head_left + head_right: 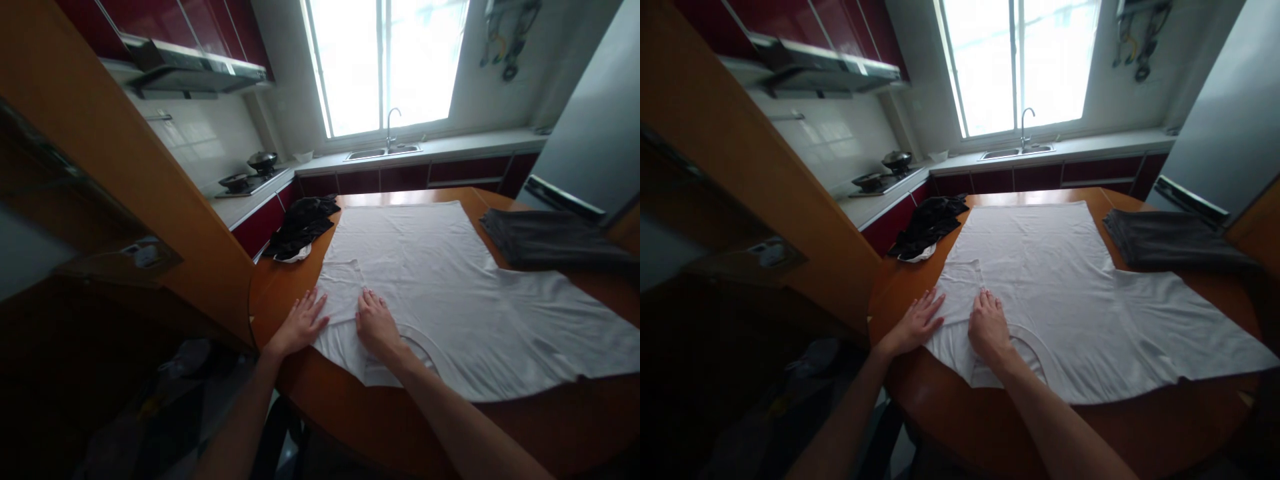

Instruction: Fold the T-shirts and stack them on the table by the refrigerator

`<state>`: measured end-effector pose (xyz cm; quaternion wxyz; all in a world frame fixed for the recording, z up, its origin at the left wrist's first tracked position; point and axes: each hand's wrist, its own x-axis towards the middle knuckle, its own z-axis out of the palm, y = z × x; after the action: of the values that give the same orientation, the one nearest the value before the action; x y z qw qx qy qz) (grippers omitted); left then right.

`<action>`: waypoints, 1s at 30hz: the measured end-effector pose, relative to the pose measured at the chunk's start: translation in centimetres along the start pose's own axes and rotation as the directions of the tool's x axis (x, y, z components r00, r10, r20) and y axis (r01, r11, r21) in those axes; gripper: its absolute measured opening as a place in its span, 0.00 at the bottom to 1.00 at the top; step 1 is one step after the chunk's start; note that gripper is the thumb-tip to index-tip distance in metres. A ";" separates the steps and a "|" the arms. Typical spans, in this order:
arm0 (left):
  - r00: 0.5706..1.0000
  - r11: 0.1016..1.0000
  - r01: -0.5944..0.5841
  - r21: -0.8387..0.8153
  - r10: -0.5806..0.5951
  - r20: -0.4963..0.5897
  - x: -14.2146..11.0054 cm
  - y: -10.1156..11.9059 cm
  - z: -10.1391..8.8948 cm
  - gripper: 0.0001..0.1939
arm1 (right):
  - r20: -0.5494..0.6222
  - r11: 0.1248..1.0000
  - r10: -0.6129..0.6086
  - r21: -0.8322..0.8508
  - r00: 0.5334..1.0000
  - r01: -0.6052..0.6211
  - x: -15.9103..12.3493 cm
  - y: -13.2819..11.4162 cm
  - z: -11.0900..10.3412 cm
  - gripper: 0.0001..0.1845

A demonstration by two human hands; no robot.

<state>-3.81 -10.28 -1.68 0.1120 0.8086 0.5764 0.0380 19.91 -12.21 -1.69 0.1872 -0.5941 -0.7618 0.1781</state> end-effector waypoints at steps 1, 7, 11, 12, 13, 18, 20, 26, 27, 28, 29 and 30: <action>1.000 1.000 0.004 -0.027 -0.004 0.007 0.4 -0.2 -0.4 0.34 | 0.002 1.000 -0.002 -0.002 1.000 0.002 0.0 0.0 0.1 0.29; 0.970 0.992 -0.022 -0.123 -0.009 -0.244 6.6 -0.2 -2.1 0.30 | 0.001 1.000 -0.009 -0.012 1.000 0.009 -0.1 0.2 0.2 0.29; 0.973 0.997 -0.062 -0.043 0.050 -0.227 9.6 -0.2 -0.8 0.31 | 0.012 1.000 -0.013 -0.015 1.000 0.013 0.0 0.2 0.0 0.30; 0.980 0.999 -0.053 -0.008 0.051 -0.192 9.8 -0.3 -0.4 0.32 | 0.013 1.000 -0.014 -0.015 1.000 0.014 0.1 0.2 0.0 0.30; 0.986 0.999 -0.041 0.026 0.045 -0.159 9.9 -0.4 0.0 0.32 | 0.014 1.000 -0.014 -0.015 1.000 0.014 0.1 0.2 0.0 0.30; 0.992 0.994 -0.024 0.108 0.037 -0.118 9.6 -1.1 0.8 0.32 | 0.009 1.000 -0.020 -0.007 1.000 0.020 0.0 0.0 -0.3 0.30; 0.995 0.994 -0.022 0.111 0.034 -0.099 9.7 -1.0 0.4 0.33 | -0.001 1.000 -0.018 0.006 1.000 0.018 -0.1 -0.1 -0.6 0.30; 0.983 0.995 -0.056 0.081 0.069 -0.173 11.7 1.9 -2.6 0.33 | -0.097 0.999 0.013 0.054 0.995 -0.008 0.2 -0.4 -1.1 0.28; 0.978 0.993 -0.091 0.079 0.103 -0.179 12.3 2.8 -3.0 0.32 | -0.122 0.998 0.025 0.061 0.992 -0.018 0.2 -0.4 -1.2 0.28; 0.975 0.990 -0.119 0.075 0.130 -0.177 13.0 3.6 -3.2 0.31 | -0.148 0.997 0.040 0.068 0.988 -0.031 0.3 -0.3 -1.2 0.29; 0.975 0.988 -0.136 0.069 0.146 -0.167 13.7 4.4 -3.2 0.30 | -0.177 0.996 0.058 0.075 0.982 -0.046 0.4 -0.3 -1.3 0.30; 0.977 0.988 -0.142 0.059 0.149 -0.151 14.3 5.2 -2.9 0.30 | -0.207 0.995 0.075 0.082 0.975 -0.059 0.5 -0.3 -1.3 0.30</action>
<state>5.18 1.99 1.37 0.0445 0.8456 0.5234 0.0951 20.24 -11.74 -0.37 0.2829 -0.6274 -0.7100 0.1493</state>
